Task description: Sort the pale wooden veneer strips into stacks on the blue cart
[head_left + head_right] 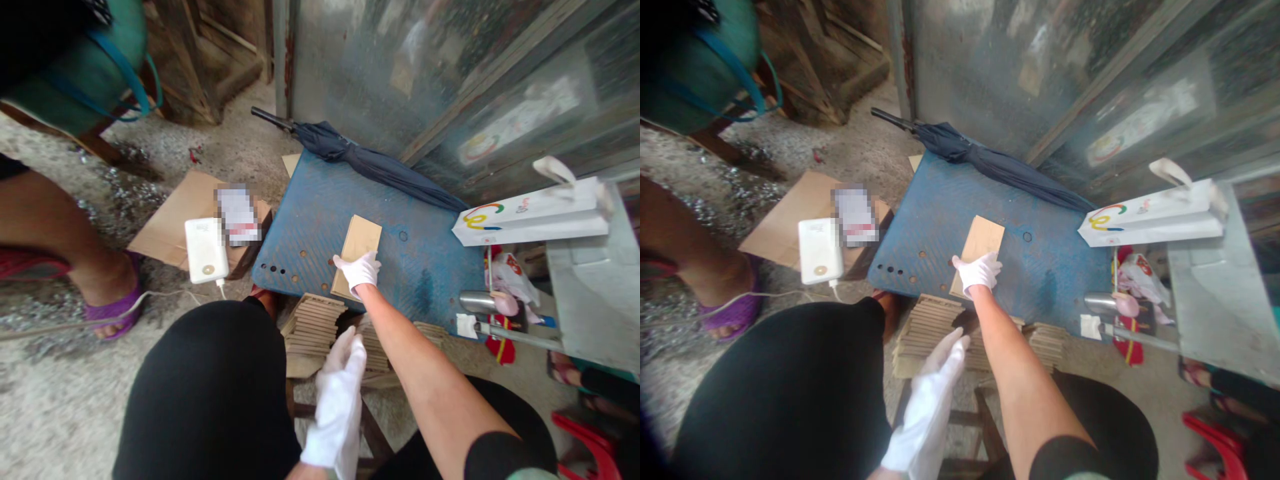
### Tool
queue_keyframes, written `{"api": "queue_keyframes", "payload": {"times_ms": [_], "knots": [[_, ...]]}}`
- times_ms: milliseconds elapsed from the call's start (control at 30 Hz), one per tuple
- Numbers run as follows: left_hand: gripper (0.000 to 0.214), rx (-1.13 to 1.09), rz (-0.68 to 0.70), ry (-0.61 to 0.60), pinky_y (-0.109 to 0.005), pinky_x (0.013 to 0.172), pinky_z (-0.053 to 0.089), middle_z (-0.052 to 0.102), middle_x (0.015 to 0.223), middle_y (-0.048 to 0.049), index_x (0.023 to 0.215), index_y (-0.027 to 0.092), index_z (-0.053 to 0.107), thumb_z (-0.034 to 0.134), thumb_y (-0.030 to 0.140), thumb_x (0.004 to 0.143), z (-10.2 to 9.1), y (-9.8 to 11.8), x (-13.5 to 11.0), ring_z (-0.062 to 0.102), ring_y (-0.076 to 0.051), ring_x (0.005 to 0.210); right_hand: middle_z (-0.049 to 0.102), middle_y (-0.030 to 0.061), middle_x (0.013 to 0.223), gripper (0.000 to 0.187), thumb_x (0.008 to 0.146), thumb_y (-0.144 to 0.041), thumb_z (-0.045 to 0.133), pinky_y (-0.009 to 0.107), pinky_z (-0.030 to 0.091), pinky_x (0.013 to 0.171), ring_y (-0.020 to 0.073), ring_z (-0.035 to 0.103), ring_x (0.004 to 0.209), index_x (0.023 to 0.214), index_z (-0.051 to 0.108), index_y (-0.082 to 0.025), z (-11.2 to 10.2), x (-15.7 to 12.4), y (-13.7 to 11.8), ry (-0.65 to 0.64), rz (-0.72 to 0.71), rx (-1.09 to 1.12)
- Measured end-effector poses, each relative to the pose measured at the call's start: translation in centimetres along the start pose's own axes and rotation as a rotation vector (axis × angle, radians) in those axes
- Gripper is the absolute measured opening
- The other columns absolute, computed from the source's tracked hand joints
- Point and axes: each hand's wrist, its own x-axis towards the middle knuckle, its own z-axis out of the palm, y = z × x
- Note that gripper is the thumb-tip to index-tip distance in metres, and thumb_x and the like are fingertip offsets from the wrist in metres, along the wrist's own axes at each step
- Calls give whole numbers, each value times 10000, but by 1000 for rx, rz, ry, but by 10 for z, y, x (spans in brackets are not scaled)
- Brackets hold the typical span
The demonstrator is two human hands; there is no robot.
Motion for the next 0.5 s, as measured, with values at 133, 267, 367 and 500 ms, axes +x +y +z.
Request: {"api": "queue_keyframes", "payload": {"times_ms": [133,267,367,500], "knots": [[547,-40,-38,10,-407,1130,401,702,1221,-163,1081,148,713,868,385,613,1,-2,2,606,-303,1227,309,346,1460,1325,588,-659,768,514,455,983,413,450,1307,1552,101,-42,2,3,-5,-8,9,-48],[555,-43,-28,19,-411,1136,395,706,1211,-167,1078,143,718,879,366,595,1,-3,4,605,-307,1231,345,344,1423,1309,584,-659,773,532,470,956,423,475,1277,1547,137,-43,1,3,-5,10,-3,-65],[484,-18,-23,38,-405,1124,410,714,1198,-160,1061,149,728,855,342,635,2,-2,1,616,-302,1216,358,344,1409,1308,594,-665,769,533,467,963,422,484,1269,1545,131,-34,1,3,-3,6,-22,-56],[386,39,32,-4,-387,1106,428,704,1232,-135,1057,166,733,809,304,705,3,0,-2,621,-280,1210,376,333,1410,1207,662,-649,737,514,432,1017,408,476,1283,1531,179,-25,-3,1,2,9,-46,-13]]}}
